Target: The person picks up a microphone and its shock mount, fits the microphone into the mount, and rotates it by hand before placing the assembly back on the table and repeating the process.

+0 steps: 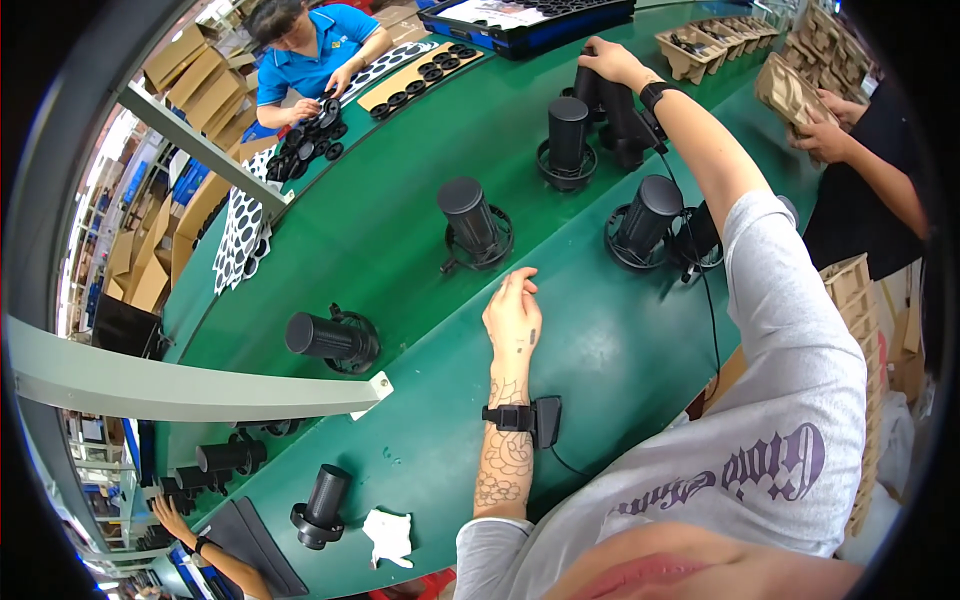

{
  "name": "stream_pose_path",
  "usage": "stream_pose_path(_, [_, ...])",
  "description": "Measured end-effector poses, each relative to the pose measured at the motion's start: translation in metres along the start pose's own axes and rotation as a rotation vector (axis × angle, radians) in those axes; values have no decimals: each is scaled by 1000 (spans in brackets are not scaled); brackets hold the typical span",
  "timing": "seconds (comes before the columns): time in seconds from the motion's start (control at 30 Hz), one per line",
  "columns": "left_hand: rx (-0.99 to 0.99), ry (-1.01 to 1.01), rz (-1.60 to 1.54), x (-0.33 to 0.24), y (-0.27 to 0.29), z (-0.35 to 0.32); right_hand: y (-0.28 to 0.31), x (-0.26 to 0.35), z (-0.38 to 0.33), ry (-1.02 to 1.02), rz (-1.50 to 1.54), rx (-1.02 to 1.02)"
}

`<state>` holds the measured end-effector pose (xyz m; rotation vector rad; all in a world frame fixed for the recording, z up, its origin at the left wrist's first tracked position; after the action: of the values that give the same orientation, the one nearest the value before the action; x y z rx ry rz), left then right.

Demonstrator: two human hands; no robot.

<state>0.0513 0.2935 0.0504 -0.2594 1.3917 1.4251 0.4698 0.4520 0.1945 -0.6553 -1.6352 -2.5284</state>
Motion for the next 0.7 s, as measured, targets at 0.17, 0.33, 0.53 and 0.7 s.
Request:
stream_pose_path(0.17, [-38,-13,50,4,15,-8,-3,66,-25,73,-370,70])
stream_pose_path(0.33, [-36,-25,43,5,15,-8,7,79,-45,148,-435,85])
stream_pose_path(0.53, [-37,-34,40,7,19,-9,14,71,-64,-84,-376,210])
stream_pose_path(0.7, [-39,-7,48,12,29,-15,7,90,-88,-171,-299,241])
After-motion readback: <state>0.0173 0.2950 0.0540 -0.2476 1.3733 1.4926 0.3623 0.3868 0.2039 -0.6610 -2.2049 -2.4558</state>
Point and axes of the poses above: each hand's wrist, its own z-axis towards the middle knuckle, its own y-axis out of the back of the hand, x = y × z, the point moved 6 cm from there along z, towards the middle knuckle, and after that the axes turned 8 degrees about x, right-handed, at the moved point
